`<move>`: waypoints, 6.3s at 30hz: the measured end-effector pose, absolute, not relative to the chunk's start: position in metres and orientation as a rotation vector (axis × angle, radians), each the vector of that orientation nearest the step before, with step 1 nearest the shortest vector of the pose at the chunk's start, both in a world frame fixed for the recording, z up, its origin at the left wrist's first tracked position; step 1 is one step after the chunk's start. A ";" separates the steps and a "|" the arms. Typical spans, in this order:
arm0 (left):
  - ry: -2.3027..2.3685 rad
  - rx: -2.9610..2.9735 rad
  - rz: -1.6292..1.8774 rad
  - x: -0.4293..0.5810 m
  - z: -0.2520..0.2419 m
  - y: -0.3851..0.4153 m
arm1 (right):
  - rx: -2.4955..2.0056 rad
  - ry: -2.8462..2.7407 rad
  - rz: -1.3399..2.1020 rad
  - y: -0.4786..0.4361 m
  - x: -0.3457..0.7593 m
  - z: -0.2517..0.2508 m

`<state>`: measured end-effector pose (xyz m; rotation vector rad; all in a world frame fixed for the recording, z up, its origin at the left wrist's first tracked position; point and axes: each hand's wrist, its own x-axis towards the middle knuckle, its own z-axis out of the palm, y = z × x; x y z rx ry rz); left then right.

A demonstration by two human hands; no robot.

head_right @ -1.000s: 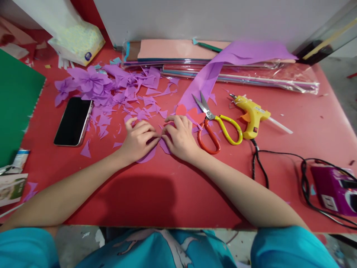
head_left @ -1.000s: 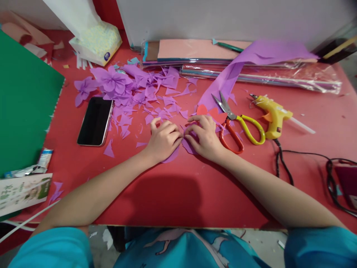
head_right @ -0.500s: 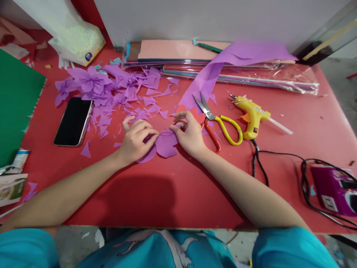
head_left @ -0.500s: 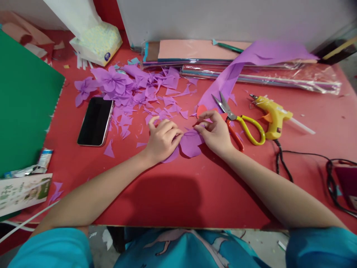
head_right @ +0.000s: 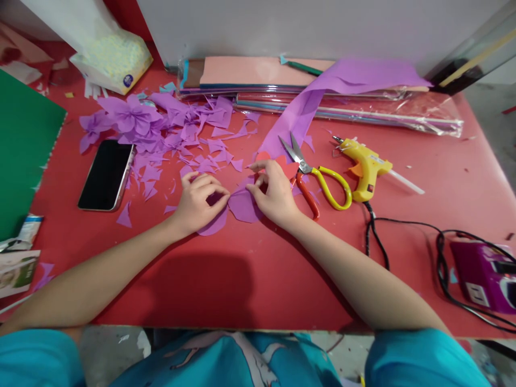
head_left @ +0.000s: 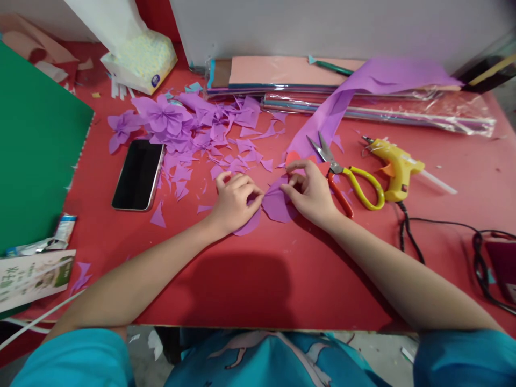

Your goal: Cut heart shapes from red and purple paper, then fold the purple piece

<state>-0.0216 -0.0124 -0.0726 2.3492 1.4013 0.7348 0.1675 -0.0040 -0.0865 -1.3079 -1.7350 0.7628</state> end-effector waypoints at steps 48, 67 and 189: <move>1.231 2.440 0.388 -0.027 -0.060 -0.004 | -1.150 -2.362 0.208 -0.017 0.152 -0.079; 1.196 2.441 0.345 -0.029 -0.060 0.002 | -1.229 -2.391 0.094 -0.021 0.146 -0.083; 1.412 2.308 0.558 -0.023 -0.070 -0.010 | -1.273 -2.219 0.252 -0.016 0.166 -0.077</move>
